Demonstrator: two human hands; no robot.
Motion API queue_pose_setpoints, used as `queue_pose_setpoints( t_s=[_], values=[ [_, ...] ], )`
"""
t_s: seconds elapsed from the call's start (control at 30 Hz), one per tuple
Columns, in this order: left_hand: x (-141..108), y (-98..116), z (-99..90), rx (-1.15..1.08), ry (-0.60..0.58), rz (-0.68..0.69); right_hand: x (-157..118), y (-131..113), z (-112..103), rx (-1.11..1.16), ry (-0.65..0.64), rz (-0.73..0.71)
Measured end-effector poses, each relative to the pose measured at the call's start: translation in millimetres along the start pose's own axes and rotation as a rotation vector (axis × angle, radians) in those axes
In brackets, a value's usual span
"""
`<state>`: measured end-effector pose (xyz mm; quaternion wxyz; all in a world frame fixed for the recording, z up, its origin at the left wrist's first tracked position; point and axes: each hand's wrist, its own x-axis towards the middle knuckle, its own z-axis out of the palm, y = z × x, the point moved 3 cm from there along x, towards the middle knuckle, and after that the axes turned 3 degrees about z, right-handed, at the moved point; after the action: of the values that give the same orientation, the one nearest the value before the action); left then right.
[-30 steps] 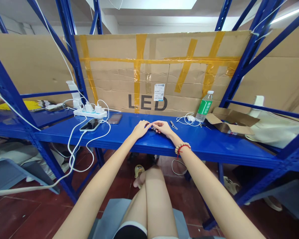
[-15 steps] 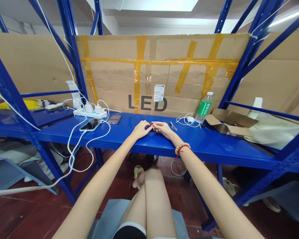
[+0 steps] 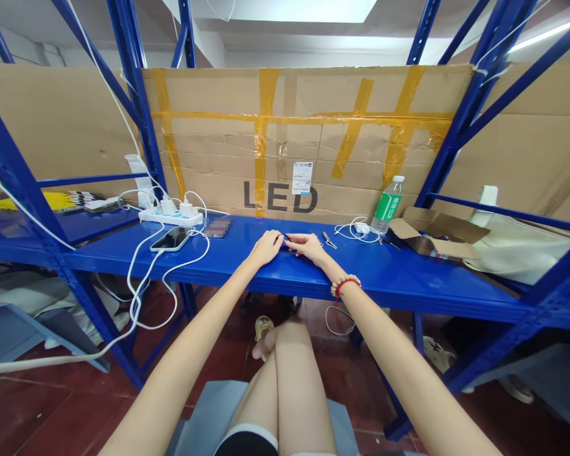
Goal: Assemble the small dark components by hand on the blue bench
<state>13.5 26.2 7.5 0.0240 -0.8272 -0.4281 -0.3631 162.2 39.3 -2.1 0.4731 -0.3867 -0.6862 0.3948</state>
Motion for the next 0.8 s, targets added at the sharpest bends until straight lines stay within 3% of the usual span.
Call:
queue_pose_setpoints(
  t_s=[0.3, 0.8],
  values=[
    [1, -3, 1.2, 0.025, -0.023, -0.015, 1, -6, 3, -0.352, 0.066, -0.239],
    [2, -2, 1.3, 0.01, -0.074, 0.041, -5, -15, 8, -0.612, 0.014, -0.365]
  ],
)
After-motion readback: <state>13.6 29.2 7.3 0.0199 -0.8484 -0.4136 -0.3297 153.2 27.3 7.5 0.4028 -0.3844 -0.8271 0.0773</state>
